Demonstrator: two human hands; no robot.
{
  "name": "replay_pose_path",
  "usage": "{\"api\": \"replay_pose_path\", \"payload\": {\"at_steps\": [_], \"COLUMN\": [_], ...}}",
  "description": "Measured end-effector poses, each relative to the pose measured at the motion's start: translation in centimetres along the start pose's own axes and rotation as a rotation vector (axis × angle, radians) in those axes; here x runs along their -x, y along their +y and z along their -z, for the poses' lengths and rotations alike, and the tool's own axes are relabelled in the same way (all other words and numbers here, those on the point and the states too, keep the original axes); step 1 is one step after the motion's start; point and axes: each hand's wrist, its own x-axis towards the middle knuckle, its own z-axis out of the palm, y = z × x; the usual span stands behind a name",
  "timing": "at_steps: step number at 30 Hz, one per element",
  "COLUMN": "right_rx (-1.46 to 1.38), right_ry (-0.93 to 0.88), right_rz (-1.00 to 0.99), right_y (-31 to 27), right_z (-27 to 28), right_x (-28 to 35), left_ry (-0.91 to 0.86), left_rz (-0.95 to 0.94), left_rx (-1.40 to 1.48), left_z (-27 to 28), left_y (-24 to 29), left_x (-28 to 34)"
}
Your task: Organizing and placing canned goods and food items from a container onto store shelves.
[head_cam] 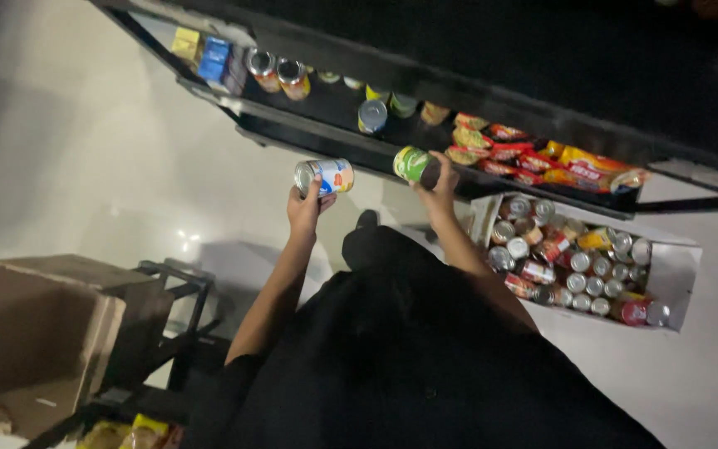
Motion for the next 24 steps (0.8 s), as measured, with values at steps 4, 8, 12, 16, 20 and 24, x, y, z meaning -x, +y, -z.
{"api": "replay_pose_path", "payload": {"at_steps": [4,8,12,16,20,24], "right_rx": [0.160,0.353,0.502,0.569,0.657,0.532], "right_ry": [0.016,-0.021,-0.131,-0.240,-0.234,-0.235], "right_rz": [0.062,0.158,0.123,0.122,0.161,0.157], "right_y": [2.1,3.5,5.5,5.1,8.5,10.1], "right_z": [-2.5,-4.0,-5.5,-7.3,-9.1,-10.1], "right_x": [-3.8,-7.4,-9.8,-11.5,-12.0,-11.5], "left_ry": [0.021,0.155,0.040,0.085,-0.041,-0.071], "left_rz": [-0.127,-0.213,-0.247,-0.235,-0.018,-0.188], "left_rx": [-0.091,-0.391,-0.184,-0.378,-0.183,-0.332], "left_z": [-0.8,-1.4,-0.2,0.0,-2.1,-2.9], "left_y": [2.0,3.0,1.1,1.2,4.1,4.6], "left_x": [-5.6,-9.1,-12.6,-15.6,-15.4,-16.9]}}
